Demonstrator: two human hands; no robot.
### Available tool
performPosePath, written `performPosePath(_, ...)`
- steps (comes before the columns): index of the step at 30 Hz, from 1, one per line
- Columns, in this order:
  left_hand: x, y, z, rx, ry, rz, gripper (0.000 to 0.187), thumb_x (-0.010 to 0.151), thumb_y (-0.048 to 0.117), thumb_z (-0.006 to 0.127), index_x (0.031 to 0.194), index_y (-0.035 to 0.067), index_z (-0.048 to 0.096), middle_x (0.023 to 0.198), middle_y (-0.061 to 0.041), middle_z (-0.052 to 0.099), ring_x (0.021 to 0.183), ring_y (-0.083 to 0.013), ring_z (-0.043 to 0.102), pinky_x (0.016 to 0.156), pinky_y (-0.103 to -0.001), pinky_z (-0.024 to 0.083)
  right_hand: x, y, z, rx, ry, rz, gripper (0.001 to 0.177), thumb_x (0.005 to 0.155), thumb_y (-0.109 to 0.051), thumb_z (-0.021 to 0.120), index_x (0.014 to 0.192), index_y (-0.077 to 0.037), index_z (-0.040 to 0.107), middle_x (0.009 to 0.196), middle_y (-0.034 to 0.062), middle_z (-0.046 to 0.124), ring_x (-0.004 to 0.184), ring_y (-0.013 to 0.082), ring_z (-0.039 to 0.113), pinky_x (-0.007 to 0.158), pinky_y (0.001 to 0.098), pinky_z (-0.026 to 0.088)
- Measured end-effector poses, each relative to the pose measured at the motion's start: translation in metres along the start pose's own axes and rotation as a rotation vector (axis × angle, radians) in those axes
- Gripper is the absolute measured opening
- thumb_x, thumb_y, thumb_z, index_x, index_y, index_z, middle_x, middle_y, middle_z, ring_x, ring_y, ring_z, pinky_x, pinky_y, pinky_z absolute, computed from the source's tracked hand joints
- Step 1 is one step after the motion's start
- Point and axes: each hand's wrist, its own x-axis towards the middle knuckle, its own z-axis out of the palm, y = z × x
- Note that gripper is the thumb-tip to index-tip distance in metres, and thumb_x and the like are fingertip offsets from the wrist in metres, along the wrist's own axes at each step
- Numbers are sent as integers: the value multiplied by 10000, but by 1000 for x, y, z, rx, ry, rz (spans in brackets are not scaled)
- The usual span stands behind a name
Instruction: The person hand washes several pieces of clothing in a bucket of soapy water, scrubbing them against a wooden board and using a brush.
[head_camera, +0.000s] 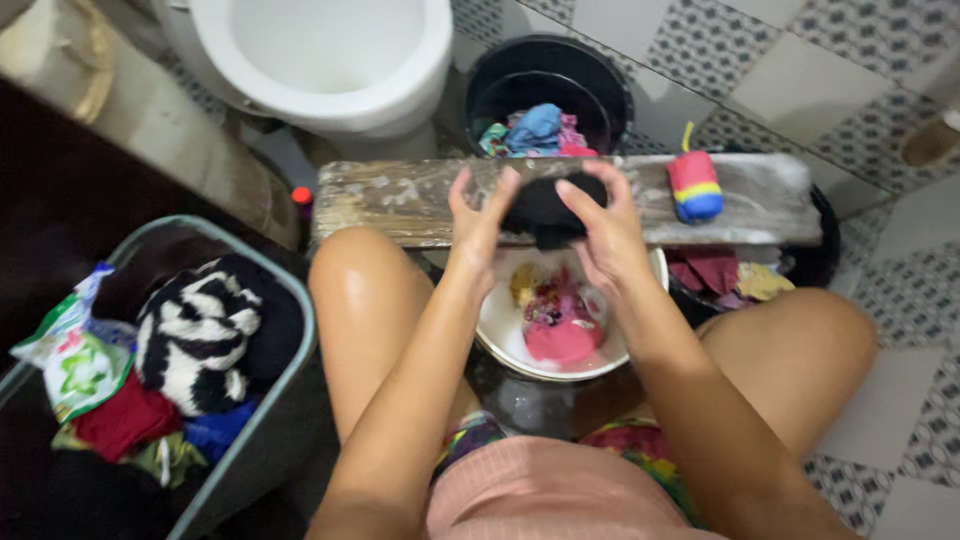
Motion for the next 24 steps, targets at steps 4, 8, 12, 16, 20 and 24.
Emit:
performPosePath(4, 27, 28, -20, -735, -356, -199, 672, 795, 404, 852, 1287, -3, 643, 1221, -194, 681, 1050, -340, 690, 939, -485, 533, 5, -3, 67, 28, -297, -165, 596, 897, -70, 810, 1387, -141, 477, 1348, 76, 536, 1271, 223, 557, 1083, 392, 511)
performPosePath(8, 61, 67, -43, -362, 3, 408, 566, 766, 154, 858, 1263, 62, 604, 1090, -120, 688, 963, -238, 695, 872, -394, 586, 23, -9, 125, 130, -292, 267, 564, 902, -351, 727, 1404, -222, 506, 1330, 5, 557, 1184, 239, 578, 883, 576, 481)
performPosePath(12, 94, 89, -77, 49, 220, 732, 361, 856, 153, 850, 1138, -17, 700, 985, -84, 730, 895, -149, 673, 839, -303, 577, 64, 27, 214, 287, -329, 291, 422, 871, -428, 760, 1138, -128, 630, 1064, 52, 663, 969, 201, 657, 846, 405, 556)
performPosePath(16, 149, 123, -162, -204, 292, 482, 348, 932, 309, 738, 1030, -25, 730, 850, -55, 717, 731, -171, 658, 667, -334, 565, 82, 83, 300, -192, -137, -196, 265, 846, -290, 756, 808, -36, 696, 761, 39, 663, 714, 137, 589, 664, 326, 502)
performPosePath(20, 175, 135, -247, -516, 107, 146, 317, 980, 391, 611, 906, 83, 638, 786, -92, 673, 699, -277, 681, 642, -451, 573, 82, 126, 351, -311, -319, -268, 250, 819, -208, 698, 708, 9, 639, 637, 40, 562, 627, 128, 494, 577, 338, 452)
performPosePath(24, 182, 128, -298, -585, 27, -130, 349, 1004, 415, 518, 908, 98, 628, 800, -108, 684, 713, -314, 698, 658, -488, 588, 86, 158, 368, -362, -506, -271, 254, 802, -212, 686, 723, 28, 674, 631, 59, 587, 637, 123, 518, 599, 322, 459)
